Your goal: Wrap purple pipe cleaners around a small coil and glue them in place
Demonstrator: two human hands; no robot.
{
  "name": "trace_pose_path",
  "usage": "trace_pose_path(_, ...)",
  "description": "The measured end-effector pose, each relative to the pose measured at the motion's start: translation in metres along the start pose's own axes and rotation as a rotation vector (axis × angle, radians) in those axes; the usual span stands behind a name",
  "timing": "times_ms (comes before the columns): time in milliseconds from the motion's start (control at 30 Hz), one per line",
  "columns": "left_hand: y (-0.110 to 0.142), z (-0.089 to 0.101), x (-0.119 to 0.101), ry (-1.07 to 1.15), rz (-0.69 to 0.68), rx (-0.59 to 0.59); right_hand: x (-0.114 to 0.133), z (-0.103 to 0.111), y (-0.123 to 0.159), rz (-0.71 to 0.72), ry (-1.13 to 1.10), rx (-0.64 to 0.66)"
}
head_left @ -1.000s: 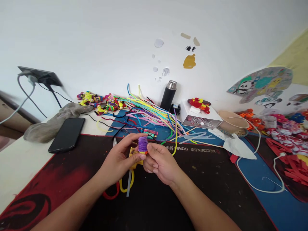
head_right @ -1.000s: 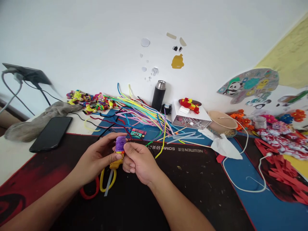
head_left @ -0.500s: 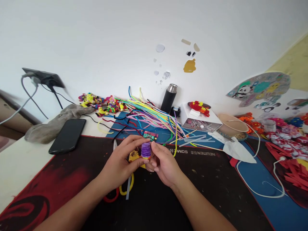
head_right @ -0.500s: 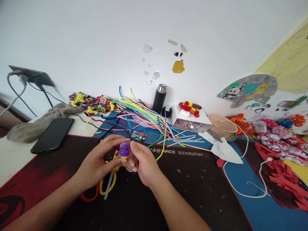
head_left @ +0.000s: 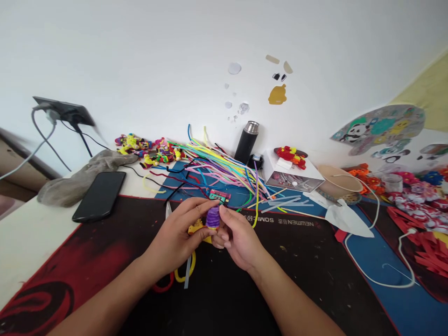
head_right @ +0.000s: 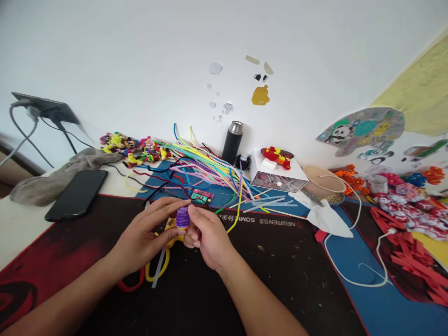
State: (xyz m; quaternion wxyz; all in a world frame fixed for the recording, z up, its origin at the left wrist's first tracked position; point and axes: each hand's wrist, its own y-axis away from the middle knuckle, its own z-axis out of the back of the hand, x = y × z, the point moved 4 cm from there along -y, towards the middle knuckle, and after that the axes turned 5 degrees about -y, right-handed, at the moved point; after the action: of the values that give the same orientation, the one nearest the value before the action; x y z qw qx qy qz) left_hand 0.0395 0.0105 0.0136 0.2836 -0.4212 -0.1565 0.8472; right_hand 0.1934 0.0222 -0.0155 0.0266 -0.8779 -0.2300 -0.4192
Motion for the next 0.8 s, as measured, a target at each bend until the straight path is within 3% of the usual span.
trace_pose_path(433,-0.0003,-0.0001,-0.0024,-0.113,-0.081,-0.016,-0.0009,0.0001,-0.0013,0.012,0.021,-0.015)
trace_pose_path(800,-0.0003,-0.0025,0.0022,-0.123,-0.031,-0.002,-0.0007,0.0016,-0.0013,0.025,0.005,-0.044)
